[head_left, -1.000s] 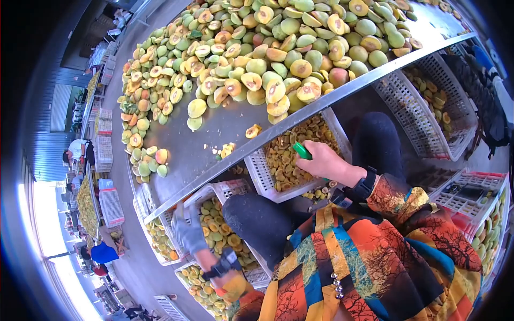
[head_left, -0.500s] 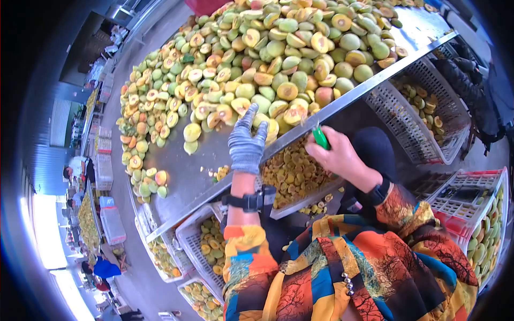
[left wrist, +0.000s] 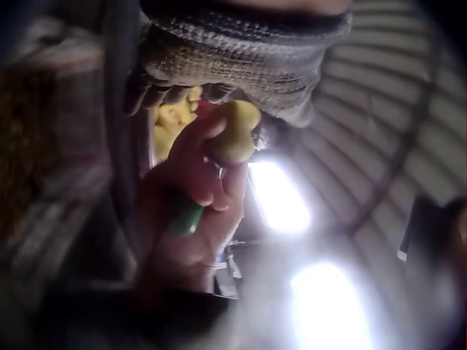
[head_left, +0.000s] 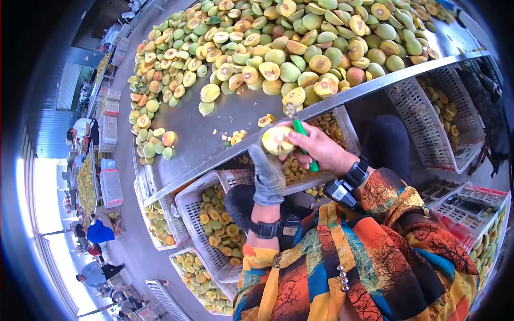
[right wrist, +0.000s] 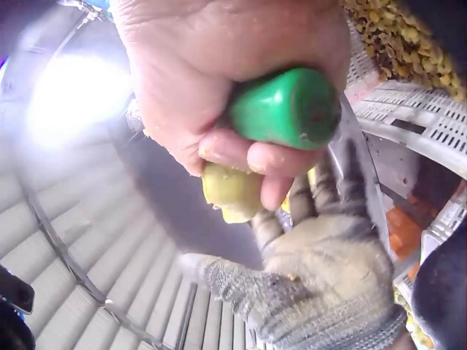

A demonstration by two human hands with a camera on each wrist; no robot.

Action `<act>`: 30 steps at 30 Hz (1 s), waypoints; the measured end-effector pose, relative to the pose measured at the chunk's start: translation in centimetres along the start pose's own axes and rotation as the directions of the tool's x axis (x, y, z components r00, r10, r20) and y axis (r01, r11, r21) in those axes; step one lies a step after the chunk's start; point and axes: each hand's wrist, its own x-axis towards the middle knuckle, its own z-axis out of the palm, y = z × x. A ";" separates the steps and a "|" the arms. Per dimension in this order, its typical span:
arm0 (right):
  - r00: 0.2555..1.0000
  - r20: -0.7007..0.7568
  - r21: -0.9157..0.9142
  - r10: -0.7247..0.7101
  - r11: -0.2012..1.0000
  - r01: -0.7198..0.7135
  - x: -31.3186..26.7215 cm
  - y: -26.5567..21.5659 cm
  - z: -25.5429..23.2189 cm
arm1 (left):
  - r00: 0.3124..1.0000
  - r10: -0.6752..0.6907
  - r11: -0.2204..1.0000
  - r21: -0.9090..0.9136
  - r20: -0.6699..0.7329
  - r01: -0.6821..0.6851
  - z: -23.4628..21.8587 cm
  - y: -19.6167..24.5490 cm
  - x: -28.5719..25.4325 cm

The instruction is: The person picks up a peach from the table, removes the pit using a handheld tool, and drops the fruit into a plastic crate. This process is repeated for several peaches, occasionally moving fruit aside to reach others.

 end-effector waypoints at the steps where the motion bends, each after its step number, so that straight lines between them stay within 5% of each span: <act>1: 0.999 0.029 -0.168 0.016 0.986 -0.011 -0.1 0.1 0.4 | 0.957 -0.180 0.984 -0.044 -0.228 0.175 0.5 -0.3 -0.8; 2: 0.998 0.056 -0.333 0.035 0.943 -0.014 -0.1 0.2 0.6 | 0.945 -0.251 0.945 -0.263 -0.209 0.193 -1.1 -1.5 -0.9; 4: 0.999 -0.027 -0.505 0.018 0.863 -0.029 0.6 2.0 0.2 | 0.922 -0.230 0.963 -0.213 -0.311 0.168 -2.0 -2.3 -1.0; 5: 0.948 0.025 -0.797 -0.317 0.566 0.211 0.8 2.6 0.3 | 0.921 -0.230 0.961 -0.222 -0.314 0.165 -1.8 -2.3 -1.1; 6: 0.794 0.200 -0.939 -0.575 0.120 0.323 0.8 2.9 0.3 | 0.867 -0.289 0.938 -0.301 -0.405 0.173 -1.5 -2.1 -1.0; 8: 0.797 0.165 -0.948 -0.581 0.130 0.291 -0.1 3.0 0.4 | 0.802 -0.356 0.908 -0.379 -0.479 0.176 -1.8 -2.4 -0.9; 11: 0.873 0.269 -0.934 -0.406 0.112 0.339 -1.0 2.8 0.8 | 0.939 -0.170 0.930 -0.365 -0.299 0.052 -3.8 -4.1 -1.0; 15: 0.872 0.281 -0.946 -0.400 0.036 0.322 -1.1 2.2 1.4 | 0.957 -0.146 0.946 -0.317 -0.251 0.061 -3.0 -4.0 -1.9; 18: 0.916 0.319 -0.939 -0.244 0.049 0.340 -1.4 1.6 1.5 | 0.972 -0.175 0.969 -0.204 -0.156 0.141 -2.8 -2.9 -2.7; 20: 0.930 0.244 -0.943 -0.276 0.156 0.294 -1.3 2.0 0.8 | 0.956 -0.211 0.950 -0.272 -0.206 0.151 -2.5 -2.1 -3.0; 22: 0.909 0.106 -0.991 -0.402 0.028 0.128 -0.4 2.7 -1.3 | 0.939 -0.321 0.943 -0.134 -0.120 0.305 -3.1 -1.1 -3.7; 23: 0.960 -0.075 -0.990 -0.270 0.132 -0.041 -0.2 2.2 -2.0 | 0.951 -0.302 0.947 -0.136 -0.062 0.291 -2.0 -0.2 -3.8; 26: 0.942 -0.215 -0.977 -0.258 0.052 -0.209 -0.8 2.7 -3.9 | 0.959 -0.271 0.927 -0.292 -0.082 0.236 -2.4 0.0 -3.7; 30: 0.920 -0.182 -0.967 -0.346 0.232 -0.104 -1.8 2.5 -2.9 | 0.954 -0.214 0.927 -0.350 -0.210 0.131 -3.2 -0.1 -3.2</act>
